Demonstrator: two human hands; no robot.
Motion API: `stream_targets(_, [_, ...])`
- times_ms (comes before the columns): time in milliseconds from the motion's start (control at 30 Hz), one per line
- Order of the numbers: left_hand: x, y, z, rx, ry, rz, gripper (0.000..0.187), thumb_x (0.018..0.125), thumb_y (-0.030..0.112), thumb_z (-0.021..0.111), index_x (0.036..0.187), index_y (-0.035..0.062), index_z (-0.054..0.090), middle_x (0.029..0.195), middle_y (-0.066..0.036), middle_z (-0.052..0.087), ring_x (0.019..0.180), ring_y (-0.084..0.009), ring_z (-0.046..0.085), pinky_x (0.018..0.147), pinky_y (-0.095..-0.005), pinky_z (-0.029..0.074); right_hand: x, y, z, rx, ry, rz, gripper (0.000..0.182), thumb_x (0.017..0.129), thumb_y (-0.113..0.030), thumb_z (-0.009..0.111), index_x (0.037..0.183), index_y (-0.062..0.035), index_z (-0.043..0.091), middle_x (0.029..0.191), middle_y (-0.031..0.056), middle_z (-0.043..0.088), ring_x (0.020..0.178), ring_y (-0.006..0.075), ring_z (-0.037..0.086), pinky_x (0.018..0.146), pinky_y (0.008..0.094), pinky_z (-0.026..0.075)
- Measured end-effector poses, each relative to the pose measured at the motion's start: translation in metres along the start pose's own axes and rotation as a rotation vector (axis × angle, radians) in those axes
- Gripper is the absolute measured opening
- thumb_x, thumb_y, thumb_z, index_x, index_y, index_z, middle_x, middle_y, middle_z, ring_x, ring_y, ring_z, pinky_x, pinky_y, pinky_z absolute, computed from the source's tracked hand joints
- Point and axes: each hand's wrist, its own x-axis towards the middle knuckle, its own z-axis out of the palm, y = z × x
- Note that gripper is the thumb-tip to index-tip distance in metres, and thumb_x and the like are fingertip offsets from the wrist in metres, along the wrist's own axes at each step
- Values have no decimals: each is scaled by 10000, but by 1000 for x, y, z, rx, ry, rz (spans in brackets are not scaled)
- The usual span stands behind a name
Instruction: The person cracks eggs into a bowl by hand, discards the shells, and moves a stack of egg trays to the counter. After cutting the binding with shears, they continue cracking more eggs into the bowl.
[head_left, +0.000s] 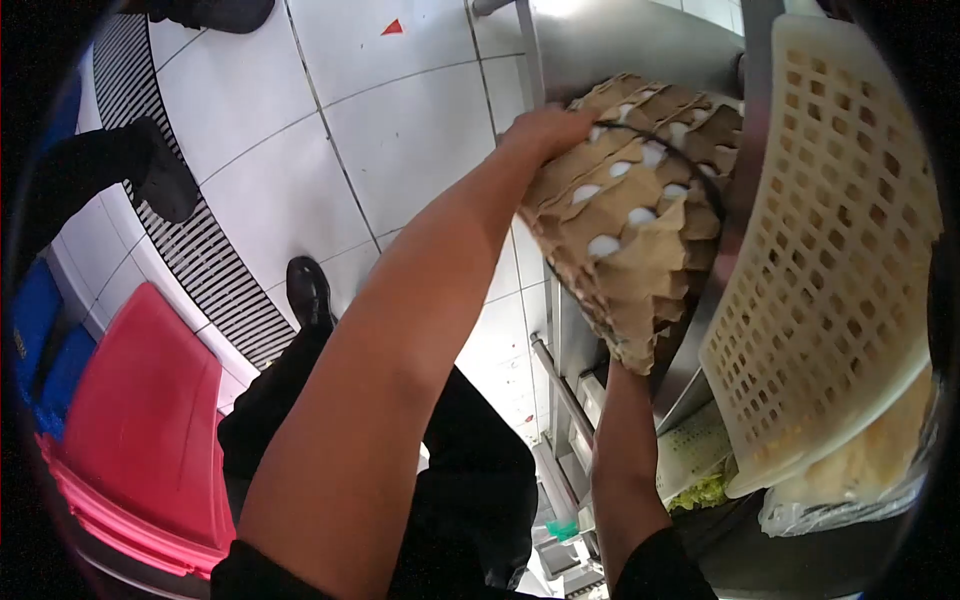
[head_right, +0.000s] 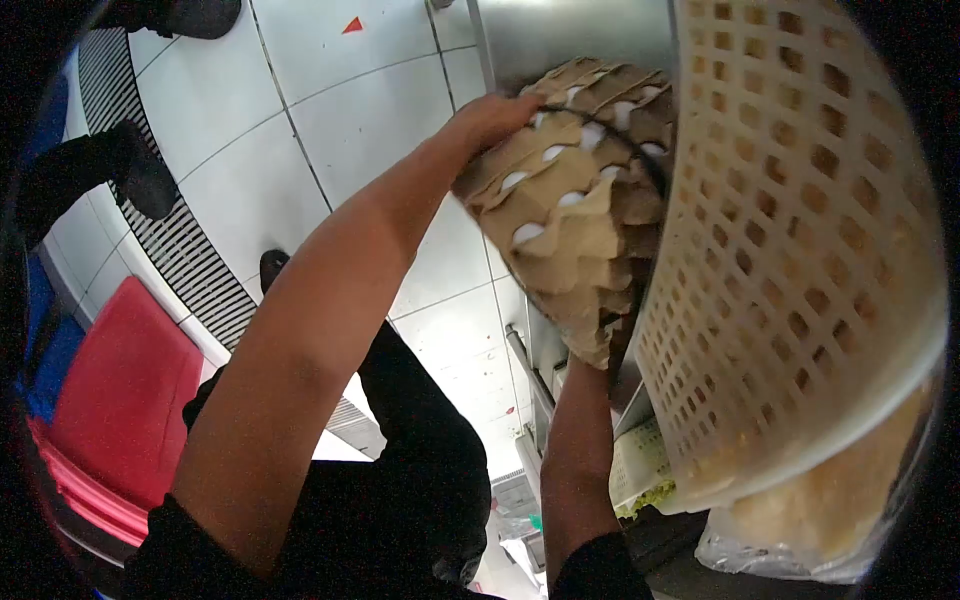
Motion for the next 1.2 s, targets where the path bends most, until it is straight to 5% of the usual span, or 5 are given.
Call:
stream_targets(233, [-61,-62,-41,-1,-16,19,671,933,556,403,1229,-7,620,1267,-304,591,1214,-412,555,1059,-434,387,-62,48,14,-45,-72,102,526,1018,-402,464,1455,-114,414,1453,80,470,1335,258,448,1115,441,389])
stream_targets(433, [-157,-131,-93,-430,143,-51,449,965,417,450,1036,9,623,945,-82,634,876,-190,566,840,-321,447,-106,121,41,-80,-166,190,528,1018,-398,469,1455,-109,411,1453,81,469,1334,253,449,1113,437,391])
stream_targets(667, [-235,-208,-177,-640,231,44,354,998,373,455,1004,55,608,969,-4,585,907,-116,510,848,-292,437,-103,182,133,-146,-238,340,530,1017,-394,474,1456,-103,409,1453,83,468,1334,248,450,1112,434,394])
stream_targets(933, [-432,-155,-231,-718,310,53,545,986,500,464,1199,24,624,1120,-53,649,986,-142,593,910,-317,465,-277,170,214,-176,-421,288,534,1017,-389,481,1457,-97,406,1453,85,467,1333,242,451,1110,430,397])
stream_targets(1200, [-633,-7,-219,-758,160,138,507,970,466,503,1262,62,598,1224,-82,641,1098,-204,608,946,-374,500,-495,143,229,-128,-592,38,537,1017,-384,487,1458,-91,403,1453,87,465,1332,236,452,1108,426,400])
